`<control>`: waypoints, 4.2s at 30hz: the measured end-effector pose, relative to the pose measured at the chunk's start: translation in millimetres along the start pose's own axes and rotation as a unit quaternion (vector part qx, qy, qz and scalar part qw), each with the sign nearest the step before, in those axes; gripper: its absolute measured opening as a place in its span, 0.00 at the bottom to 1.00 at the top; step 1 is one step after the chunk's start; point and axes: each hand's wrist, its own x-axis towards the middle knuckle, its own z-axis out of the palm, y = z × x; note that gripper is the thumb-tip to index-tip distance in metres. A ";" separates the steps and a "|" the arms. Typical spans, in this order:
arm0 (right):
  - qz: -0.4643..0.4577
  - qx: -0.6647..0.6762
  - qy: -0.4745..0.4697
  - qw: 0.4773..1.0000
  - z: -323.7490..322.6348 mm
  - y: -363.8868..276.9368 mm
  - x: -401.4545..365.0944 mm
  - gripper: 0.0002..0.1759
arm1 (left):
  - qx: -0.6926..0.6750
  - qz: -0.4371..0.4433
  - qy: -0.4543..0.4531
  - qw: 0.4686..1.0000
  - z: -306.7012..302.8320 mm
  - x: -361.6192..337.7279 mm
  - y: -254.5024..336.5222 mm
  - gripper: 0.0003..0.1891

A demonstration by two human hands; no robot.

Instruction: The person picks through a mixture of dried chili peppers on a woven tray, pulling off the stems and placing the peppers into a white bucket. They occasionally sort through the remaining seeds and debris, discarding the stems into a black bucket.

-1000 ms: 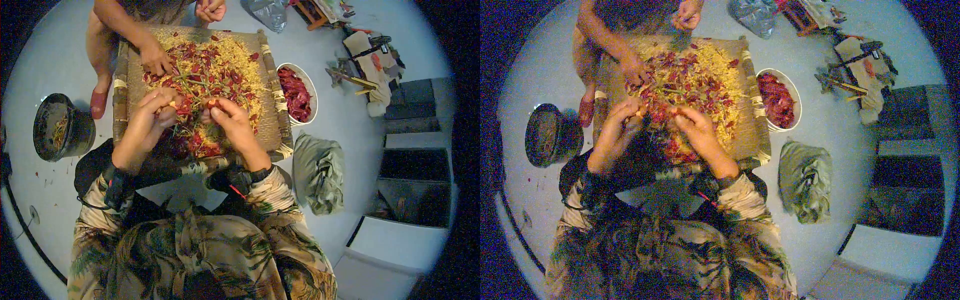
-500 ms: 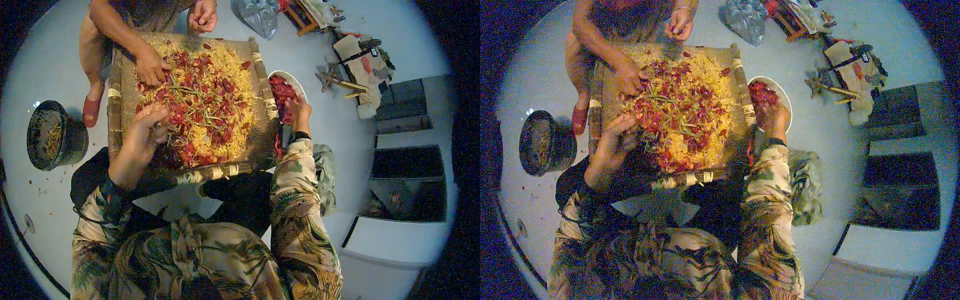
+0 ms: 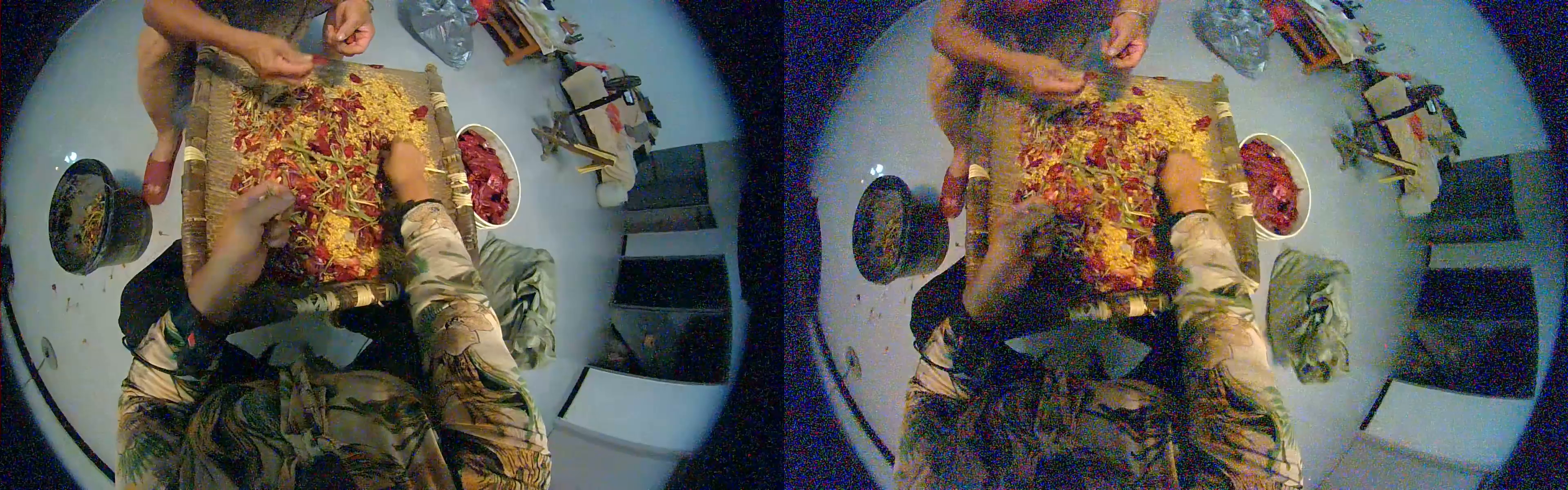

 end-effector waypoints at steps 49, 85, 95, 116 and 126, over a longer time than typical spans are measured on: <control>-0.078 0.483 0.049 0.871 -133.0 -92.7 -140.9 0.24 | 0.507 0.377 0.018 0.775 18.1 -9.6 -5.4 0.05; -0.040 0.654 -0.053 0.753 -136.4 -116.8 -156.8 0.13 | 0.533 0.393 -0.013 0.749 16.6 -10.9 -6.6 0.05; -0.129 0.527 -0.064 0.838 -133.3 -109.4 -154.5 0.12 | 0.605 0.502 -0.037 0.617 14.0 -20.9 -2.0 0.09; -0.084 0.574 0.032 0.814 -130.6 -110.2 -154.4 0.12 | 0.238 0.223 0.009 0.945 -1.5 -16.7 33.7 0.06; -0.031 0.538 -0.010 0.842 -110.3 -106.9 -156.7 0.16 | 0.338 0.437 0.345 0.759 -115.1 -84.4 122.4 0.08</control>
